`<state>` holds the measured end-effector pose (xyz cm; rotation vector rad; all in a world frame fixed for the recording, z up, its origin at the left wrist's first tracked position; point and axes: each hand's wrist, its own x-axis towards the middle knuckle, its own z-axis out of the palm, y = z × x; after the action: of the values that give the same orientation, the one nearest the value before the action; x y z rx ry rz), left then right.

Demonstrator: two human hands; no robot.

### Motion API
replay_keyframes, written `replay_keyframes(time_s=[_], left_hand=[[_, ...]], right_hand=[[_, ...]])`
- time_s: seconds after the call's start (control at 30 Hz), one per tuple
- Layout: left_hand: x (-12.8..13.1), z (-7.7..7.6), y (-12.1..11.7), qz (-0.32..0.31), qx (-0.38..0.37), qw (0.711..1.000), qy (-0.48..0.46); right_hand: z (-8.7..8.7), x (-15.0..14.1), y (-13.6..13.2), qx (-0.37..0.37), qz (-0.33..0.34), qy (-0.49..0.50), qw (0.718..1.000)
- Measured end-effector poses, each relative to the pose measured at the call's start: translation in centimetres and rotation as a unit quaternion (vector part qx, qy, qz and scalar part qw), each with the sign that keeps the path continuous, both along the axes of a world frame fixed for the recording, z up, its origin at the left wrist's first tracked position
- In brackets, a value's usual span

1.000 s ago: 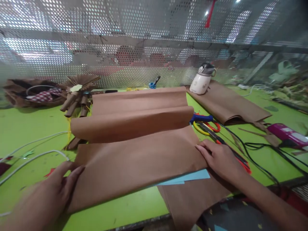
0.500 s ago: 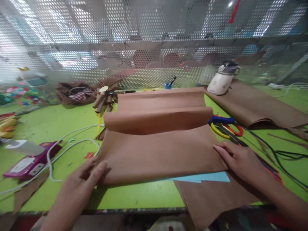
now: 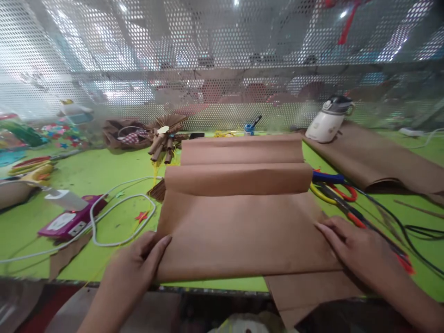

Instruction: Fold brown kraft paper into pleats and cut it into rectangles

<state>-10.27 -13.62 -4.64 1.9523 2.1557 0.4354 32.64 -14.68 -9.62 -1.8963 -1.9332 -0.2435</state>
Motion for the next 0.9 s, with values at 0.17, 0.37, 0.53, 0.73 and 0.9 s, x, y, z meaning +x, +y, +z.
replay_keyframes(time_s=[0.17,0.37,0.53,0.73,0.9], left_hand=[[0.1,-0.9,-1.5,-0.031,0.097,0.994,0.037],[0.3,-1.6,-2.3,-0.064,0.140,0.988,0.026],[0.1,-1.7,-2.7,-0.080,0.131,0.988,0.019],[0.1,-1.4,-2.9,-0.086,0.121,0.989,0.026],[0.0,-1.1,-2.2,-0.103,0.115,0.988,0.027]], right_hand=[[-1.1,0.3,-0.2,-0.034,0.004,-0.080,0.996],[-0.8,0.4,-0.4,-0.007,0.009,-0.082,0.997],[-0.9,0.3,-0.5,-0.032,-0.002,-0.075,0.997],[-0.9,0.4,-0.5,-0.026,-0.002,-0.068,0.997],[-0.7,0.4,-0.7,-0.033,-0.001,-0.046,0.998]])
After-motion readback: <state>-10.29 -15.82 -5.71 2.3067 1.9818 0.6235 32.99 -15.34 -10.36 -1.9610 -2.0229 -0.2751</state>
